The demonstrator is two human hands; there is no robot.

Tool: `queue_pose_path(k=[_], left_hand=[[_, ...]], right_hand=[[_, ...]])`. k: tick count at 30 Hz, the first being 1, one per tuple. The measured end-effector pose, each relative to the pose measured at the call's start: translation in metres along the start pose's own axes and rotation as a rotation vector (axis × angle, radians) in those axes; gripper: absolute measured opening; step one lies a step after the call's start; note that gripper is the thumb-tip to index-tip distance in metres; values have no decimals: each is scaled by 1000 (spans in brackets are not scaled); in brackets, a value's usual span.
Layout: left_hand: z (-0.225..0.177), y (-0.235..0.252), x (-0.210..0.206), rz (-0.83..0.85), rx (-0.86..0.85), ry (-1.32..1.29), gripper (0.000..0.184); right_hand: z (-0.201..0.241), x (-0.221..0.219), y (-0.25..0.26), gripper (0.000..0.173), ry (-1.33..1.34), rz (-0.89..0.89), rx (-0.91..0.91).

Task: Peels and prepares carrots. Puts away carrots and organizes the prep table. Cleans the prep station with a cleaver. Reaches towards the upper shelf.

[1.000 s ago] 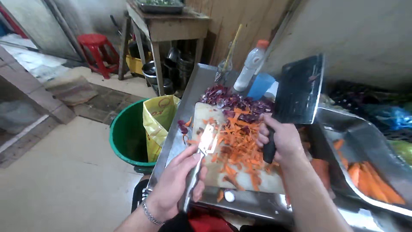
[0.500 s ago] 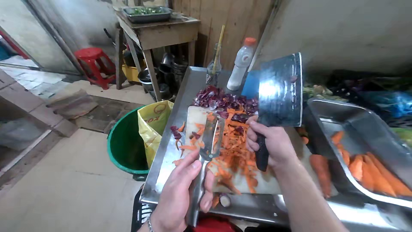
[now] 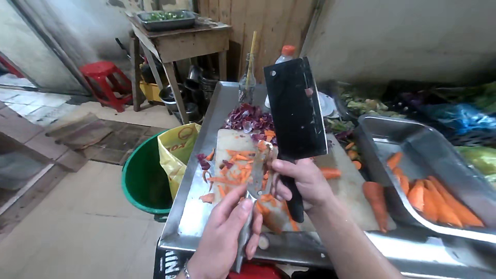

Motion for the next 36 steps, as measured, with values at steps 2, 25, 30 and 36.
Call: queue_pose_path(k=[2, 25, 30, 36], left_hand=[[2, 2, 0, 2, 35, -36, 39], [-44, -23, 66, -363, -321, 1866, 47], [-52, -24, 77, -404, -127, 1920, 65], [-74, -31, 90, -539, -19, 1794, 41]], right_hand=[[1, -3, -1, 8, -21, -53, -1], [25, 6, -31, 31, -978, -338, -433], [-2, -10, -75, 33, -1003, -166, -477], [-31, -23, -112, 33, -869, 54, -565]])
Point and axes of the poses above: each hand's wrist, its own y-axis towards the middle knuckle, its own x-axis out of the back of the hand, z = x × y, the point moved 2 cm from there along y, towards the middle knuckle, and after that the axes turned 3 degrees about -x, right-handed, at the moved point
